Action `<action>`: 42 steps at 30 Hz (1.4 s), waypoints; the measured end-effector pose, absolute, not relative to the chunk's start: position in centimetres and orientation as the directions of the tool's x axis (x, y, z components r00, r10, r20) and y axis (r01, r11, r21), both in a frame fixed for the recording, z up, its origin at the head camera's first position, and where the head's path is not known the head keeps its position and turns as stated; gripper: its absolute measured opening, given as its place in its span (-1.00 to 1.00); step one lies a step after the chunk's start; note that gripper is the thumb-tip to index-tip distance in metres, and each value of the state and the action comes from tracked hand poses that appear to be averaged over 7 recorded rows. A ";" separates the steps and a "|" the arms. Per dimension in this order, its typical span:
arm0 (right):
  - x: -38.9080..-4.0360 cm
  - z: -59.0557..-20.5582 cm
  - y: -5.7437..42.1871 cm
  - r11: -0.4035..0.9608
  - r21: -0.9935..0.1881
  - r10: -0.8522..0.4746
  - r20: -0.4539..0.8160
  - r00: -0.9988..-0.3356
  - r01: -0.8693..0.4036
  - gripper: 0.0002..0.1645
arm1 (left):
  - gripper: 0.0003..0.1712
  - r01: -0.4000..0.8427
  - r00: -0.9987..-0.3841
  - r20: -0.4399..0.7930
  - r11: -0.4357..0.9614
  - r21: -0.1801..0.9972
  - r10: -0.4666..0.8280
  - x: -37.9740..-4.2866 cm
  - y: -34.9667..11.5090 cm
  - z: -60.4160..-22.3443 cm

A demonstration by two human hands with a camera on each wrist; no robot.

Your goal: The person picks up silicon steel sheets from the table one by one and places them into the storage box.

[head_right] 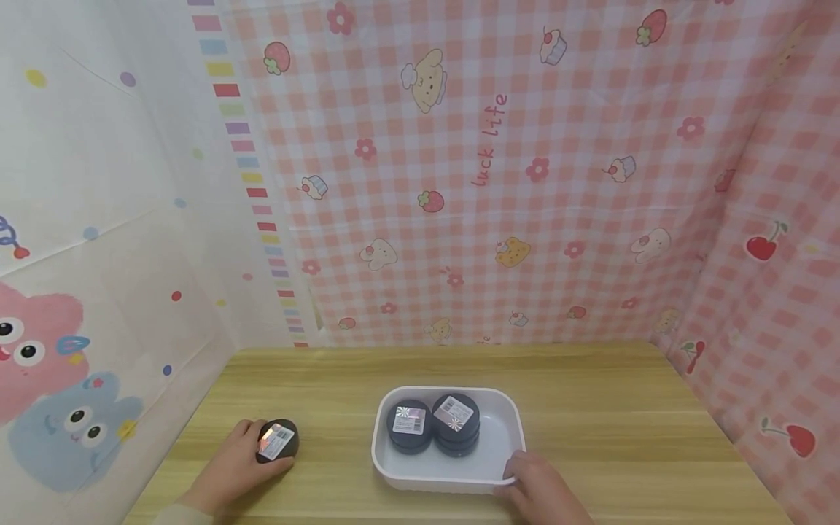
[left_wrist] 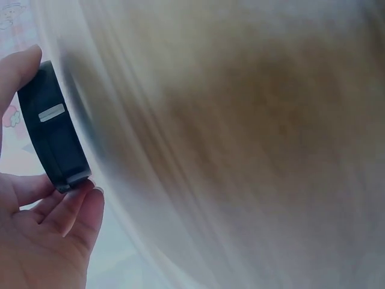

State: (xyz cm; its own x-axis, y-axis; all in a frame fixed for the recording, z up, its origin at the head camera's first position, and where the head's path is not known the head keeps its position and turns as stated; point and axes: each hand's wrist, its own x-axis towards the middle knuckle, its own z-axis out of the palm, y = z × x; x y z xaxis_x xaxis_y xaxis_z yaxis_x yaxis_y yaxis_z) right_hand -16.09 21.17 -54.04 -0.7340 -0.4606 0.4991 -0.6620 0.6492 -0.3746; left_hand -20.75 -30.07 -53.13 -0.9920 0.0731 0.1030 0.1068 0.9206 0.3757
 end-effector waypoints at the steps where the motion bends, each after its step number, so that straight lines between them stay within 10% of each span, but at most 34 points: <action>1: -16.1 -54.0 21.2 0.649 -0.377 -0.461 0.496 -0.736 -0.661 -0.73 | 0.11 0.109 -0.992 0.105 0.918 0.380 0.074 -20.7 -30.0 -53.0; 42: -16.3 -54.5 21.3 0.627 -0.336 -0.467 0.561 -0.684 -0.703 -0.69 | 0.00 0.223 -0.970 0.192 0.865 0.449 0.150 -21.3 -24.0 -49.8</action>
